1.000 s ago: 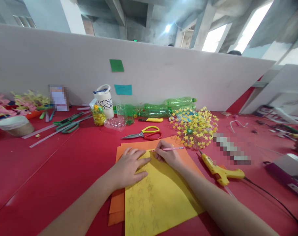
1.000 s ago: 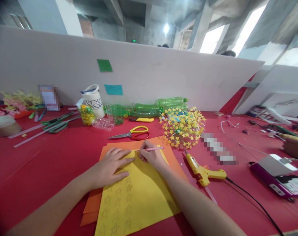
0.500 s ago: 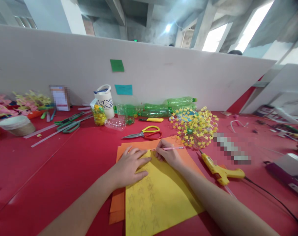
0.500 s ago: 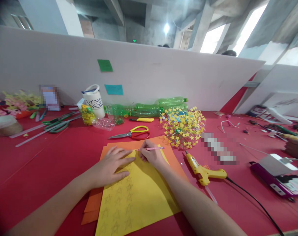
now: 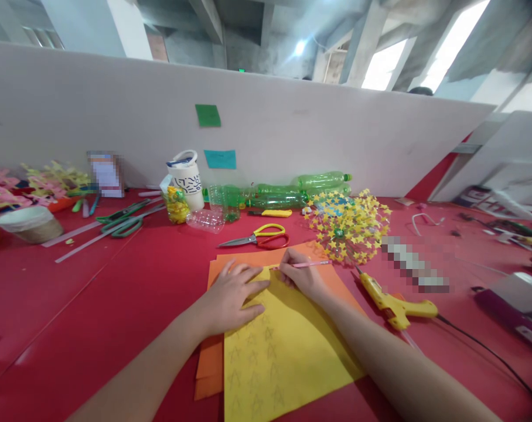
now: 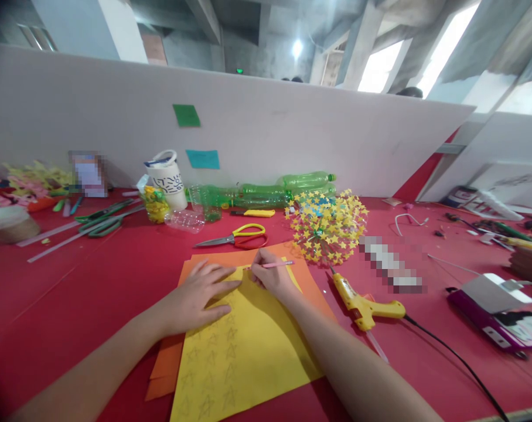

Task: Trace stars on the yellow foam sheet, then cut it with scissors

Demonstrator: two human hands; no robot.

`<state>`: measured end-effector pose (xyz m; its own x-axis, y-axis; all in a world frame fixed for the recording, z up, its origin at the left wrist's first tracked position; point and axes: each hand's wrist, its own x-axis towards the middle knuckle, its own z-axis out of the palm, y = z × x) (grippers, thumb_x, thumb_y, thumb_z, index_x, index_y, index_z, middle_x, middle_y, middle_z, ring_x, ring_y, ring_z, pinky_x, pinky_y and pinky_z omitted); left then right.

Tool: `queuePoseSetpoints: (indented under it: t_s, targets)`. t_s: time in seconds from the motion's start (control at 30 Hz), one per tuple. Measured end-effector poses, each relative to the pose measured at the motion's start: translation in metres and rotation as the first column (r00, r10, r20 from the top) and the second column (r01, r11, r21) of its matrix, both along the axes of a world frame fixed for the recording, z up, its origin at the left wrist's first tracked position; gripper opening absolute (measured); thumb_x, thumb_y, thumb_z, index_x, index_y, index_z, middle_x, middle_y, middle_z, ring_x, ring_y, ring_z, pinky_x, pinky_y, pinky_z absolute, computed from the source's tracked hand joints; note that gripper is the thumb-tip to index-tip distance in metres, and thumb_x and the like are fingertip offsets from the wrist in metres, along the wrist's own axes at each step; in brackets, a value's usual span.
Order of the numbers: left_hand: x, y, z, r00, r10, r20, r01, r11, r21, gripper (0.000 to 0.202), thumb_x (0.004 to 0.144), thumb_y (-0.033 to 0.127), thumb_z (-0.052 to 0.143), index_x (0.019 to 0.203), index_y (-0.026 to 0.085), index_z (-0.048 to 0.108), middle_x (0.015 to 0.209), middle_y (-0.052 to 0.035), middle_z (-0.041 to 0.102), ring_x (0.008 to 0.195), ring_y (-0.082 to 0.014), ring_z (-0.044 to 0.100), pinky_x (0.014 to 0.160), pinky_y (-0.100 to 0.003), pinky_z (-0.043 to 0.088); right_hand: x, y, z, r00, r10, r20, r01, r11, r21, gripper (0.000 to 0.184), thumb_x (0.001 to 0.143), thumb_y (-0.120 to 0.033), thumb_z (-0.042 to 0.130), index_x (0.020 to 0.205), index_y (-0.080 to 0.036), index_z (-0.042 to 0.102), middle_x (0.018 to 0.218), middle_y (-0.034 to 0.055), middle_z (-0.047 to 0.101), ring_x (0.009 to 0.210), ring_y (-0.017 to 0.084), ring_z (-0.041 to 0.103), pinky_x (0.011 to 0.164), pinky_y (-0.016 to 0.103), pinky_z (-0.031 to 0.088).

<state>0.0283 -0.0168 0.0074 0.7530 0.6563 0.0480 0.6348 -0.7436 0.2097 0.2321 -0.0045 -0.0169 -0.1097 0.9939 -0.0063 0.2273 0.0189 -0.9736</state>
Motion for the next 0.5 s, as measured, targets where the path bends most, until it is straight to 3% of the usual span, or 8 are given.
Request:
queuePoseSetpoints:
  t_s: [0.5]
  targets:
    - [-0.0010, 0.0003, -0.0011, 1.000, 0.000, 0.004, 0.000, 1.000, -0.016, 0.045, 0.083, 0.048, 0.046, 0.126, 0.034, 0.045, 0.133, -0.0037, 0.041, 0.117, -0.0282, 0.034, 0.100, -0.052, 0.010, 0.0054, 0.0001, -0.0035, 0.996, -0.006, 0.091, -0.001, 0.997, 0.078, 0.009, 0.068, -0.017, 0.046, 0.060, -0.020, 0.043, 0.045, -0.0044, 0.049, 0.039, 0.009, 0.039, 0.039, 0.021, 0.028]
